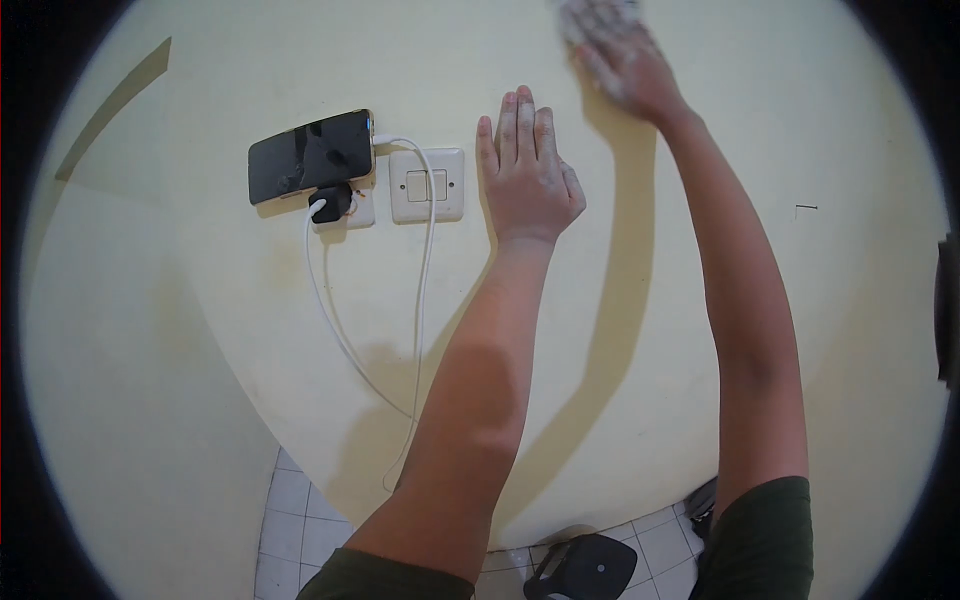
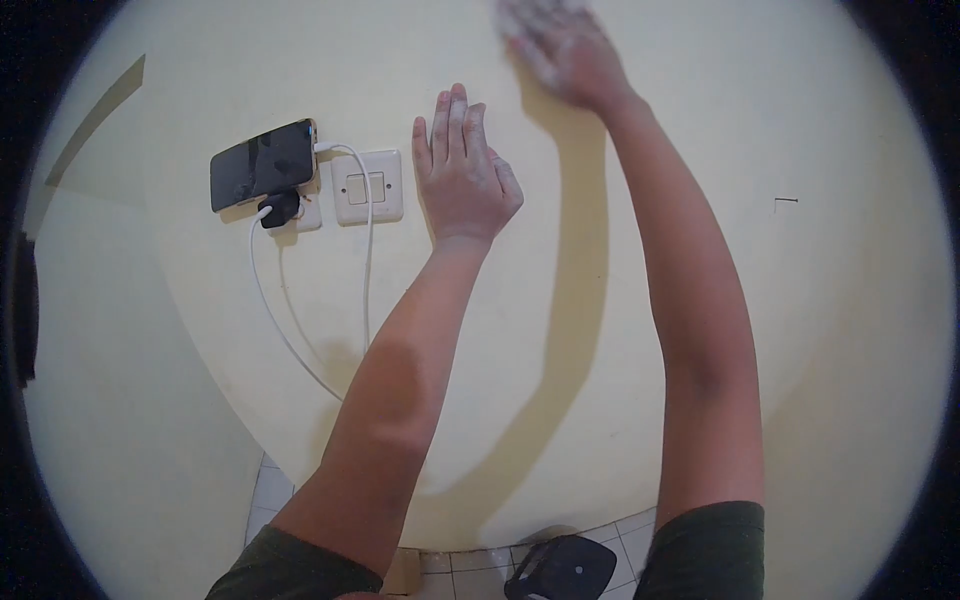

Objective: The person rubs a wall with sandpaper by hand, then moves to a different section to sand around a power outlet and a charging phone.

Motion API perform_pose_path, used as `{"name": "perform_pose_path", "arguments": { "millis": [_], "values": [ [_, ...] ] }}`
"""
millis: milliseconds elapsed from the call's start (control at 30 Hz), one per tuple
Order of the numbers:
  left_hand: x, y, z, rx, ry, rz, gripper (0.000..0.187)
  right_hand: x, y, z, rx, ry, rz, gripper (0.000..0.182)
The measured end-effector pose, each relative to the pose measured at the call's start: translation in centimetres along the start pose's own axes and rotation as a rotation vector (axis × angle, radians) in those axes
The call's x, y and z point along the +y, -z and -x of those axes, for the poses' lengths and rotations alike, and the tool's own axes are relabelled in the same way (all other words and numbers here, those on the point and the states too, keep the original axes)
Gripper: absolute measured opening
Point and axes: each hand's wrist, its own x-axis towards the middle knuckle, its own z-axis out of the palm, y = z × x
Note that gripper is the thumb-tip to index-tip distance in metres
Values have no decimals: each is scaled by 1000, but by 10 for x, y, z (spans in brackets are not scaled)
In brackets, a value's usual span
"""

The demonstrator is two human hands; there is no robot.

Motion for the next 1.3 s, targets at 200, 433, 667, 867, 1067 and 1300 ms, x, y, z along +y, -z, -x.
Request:
{"name": "perform_pose_path", "arguments": {
  "millis": [200, 433, 667, 867, 1067, 1300],
  "values": [
    [0, -2, 0, -14, -1, -39, 55, -19, -24, -27, 68, 299, -269, 46],
    [-2, 1, 1, -33, -27, -9, 59, -35, -21, -68, 299, -242, -97, 51],
    [-1, 1, 5, -118, -64, -54, 72, -69, -23, -75, 92, 266, -278, 51],
    [1, 3, 1, -91, -64, -68, 71, -57, -19, -73, 132, 101, -127, 65],
    [-1, 2, 2, -58, -72, -73, 69, 4, -20, -31, 96, -28, -121, 58],
    [3, 5, 0, -63, -34, -41, 73, 44, -70, 22, 319, -667, 219, 64]
  ]
}}
